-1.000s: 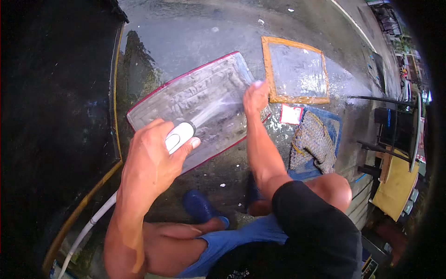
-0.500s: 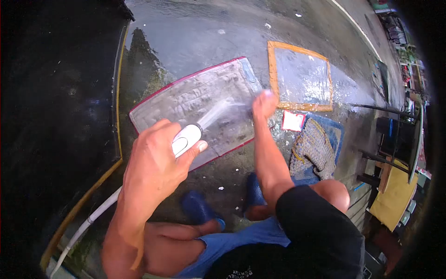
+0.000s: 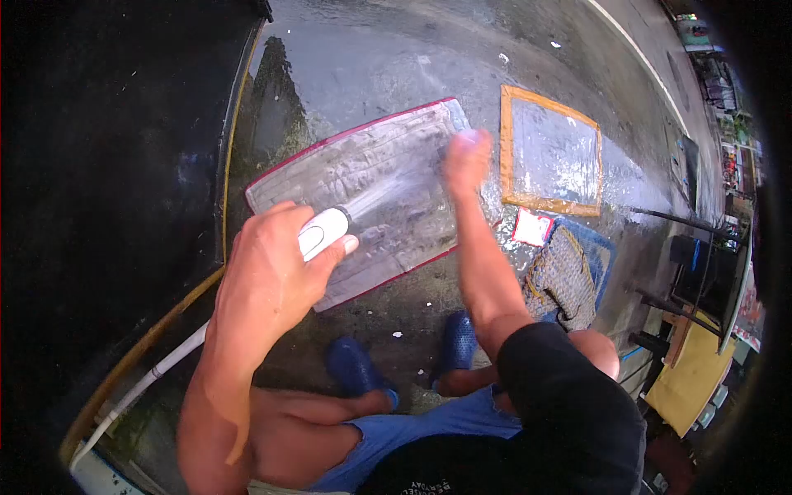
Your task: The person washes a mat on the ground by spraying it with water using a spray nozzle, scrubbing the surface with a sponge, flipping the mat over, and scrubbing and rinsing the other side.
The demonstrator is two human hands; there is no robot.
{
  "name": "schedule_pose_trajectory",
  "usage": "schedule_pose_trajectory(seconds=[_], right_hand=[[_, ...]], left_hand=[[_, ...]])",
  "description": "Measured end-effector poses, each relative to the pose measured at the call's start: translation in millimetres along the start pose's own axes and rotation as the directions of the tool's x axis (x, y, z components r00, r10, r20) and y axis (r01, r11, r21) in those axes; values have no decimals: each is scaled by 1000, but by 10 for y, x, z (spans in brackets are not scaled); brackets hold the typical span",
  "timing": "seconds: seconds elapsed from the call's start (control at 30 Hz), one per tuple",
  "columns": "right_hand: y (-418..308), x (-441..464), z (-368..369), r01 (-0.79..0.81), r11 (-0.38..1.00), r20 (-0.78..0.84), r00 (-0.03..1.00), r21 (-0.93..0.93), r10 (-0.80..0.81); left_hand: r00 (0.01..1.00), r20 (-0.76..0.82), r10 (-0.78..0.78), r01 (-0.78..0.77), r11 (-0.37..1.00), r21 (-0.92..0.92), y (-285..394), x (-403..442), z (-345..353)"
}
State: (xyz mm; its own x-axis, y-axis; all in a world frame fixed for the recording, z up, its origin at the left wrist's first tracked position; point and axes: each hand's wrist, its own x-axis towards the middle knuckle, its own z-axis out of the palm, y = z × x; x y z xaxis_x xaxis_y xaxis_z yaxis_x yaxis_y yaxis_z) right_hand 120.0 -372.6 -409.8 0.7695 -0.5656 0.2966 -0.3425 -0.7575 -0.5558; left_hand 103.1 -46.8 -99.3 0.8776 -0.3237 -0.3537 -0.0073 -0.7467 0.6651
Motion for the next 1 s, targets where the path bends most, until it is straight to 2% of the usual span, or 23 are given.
schedule_pose_trajectory(seconds=[0.03,0.07,0.1,0.13,0.2,0.23,0.3,0.33,0.37,0.47,0.5,0.53,0.57,0.6,0.63,0.7,0.73,0.8,0.87,0.9,0.97,1.0], right_hand=[[-127,-221,497,257,963,-12,966,-80,-258],[-922,-360,442,60,993,354,935,-101,-21],[-1095,-732,824,174,982,378,906,73,-189],[-1506,-914,854,74,988,534,835,134,-135],[-1623,-944,727,287,910,622,664,301,-415],[-1658,-966,689,373,841,640,546,393,-541],[-1293,-342,583,412,908,715,612,76,-337],[-1197,38,445,301,954,703,679,-6,-210],[-847,237,542,137,990,429,897,-34,-110],[-794,141,568,228,974,112,968,-5,-226],[-1009,-175,590,82,996,358,930,19,-83],[-1203,-577,653,101,993,530,839,65,-120],[-1420,-951,745,379,925,786,566,21,-250],[-1716,-1378,631,389,903,753,535,183,-383],[-1774,-1693,750,333,840,751,385,429,-536],[-1879,-1832,1064,365,589,478,354,721,-804],[-1955,-1508,1135,315,594,514,306,740,-802],[-2101,-1216,1236,299,683,615,296,667,-731],[-2329,-1125,1352,336,826,714,418,452,-561],[-2108,-1585,1501,249,749,630,417,614,-655],[-1679,-2481,1788,65,494,431,396,867,-811],[-1581,-2787,1361,316,464,403,241,828,-883]], left_hand=[[1000,-10,-3,3,1000,10,-46,12,34],[1000,-19,-3,4,1000,22,-64,24,52],[1000,-21,4,-3,1000,24,-58,44,52],[1000,-29,7,-6,1000,23,-59,62,50],[999,-38,8,-7,1000,20,-62,70,29],[999,-44,6,-5,1000,16,-44,56,3],[997,-81,-1,1,1000,1,-72,9,-78],[995,-100,-8,7,1000,-7,-104,-36,-122],[993,-119,-14,12,1000,-10,-142,-79,-160],[981,-170,-91,86,996,-38,-252,-62,-215],[974,-195,-119,110,992,-57,-255,-35,-216],[971,-184,-149,144,989,-42,-265,9,-235],[970,-206,-132,126,991,-43,-249,7,-243],[967,-228,-112,106,994,-36,-234,15,-260],[966,-243,-92,88,996,-29,-234,20,-268],[964,-235,-123,115,992,-49,-219,-1,-309],[963,-228,-143,129,989,-75,-213,-25,-304],[963,-222,-151,135,987,-83,-214,-78,-310],[961,-211,-179,161,982,-98,-156,-106,-336],[961,-205,-186,166,980,-110,-128,-102,-357],[961,-241,-137,116,988,-97,-169,-76,-335],[962,-245,-123,104,990,-90,-195,-64,-328]])
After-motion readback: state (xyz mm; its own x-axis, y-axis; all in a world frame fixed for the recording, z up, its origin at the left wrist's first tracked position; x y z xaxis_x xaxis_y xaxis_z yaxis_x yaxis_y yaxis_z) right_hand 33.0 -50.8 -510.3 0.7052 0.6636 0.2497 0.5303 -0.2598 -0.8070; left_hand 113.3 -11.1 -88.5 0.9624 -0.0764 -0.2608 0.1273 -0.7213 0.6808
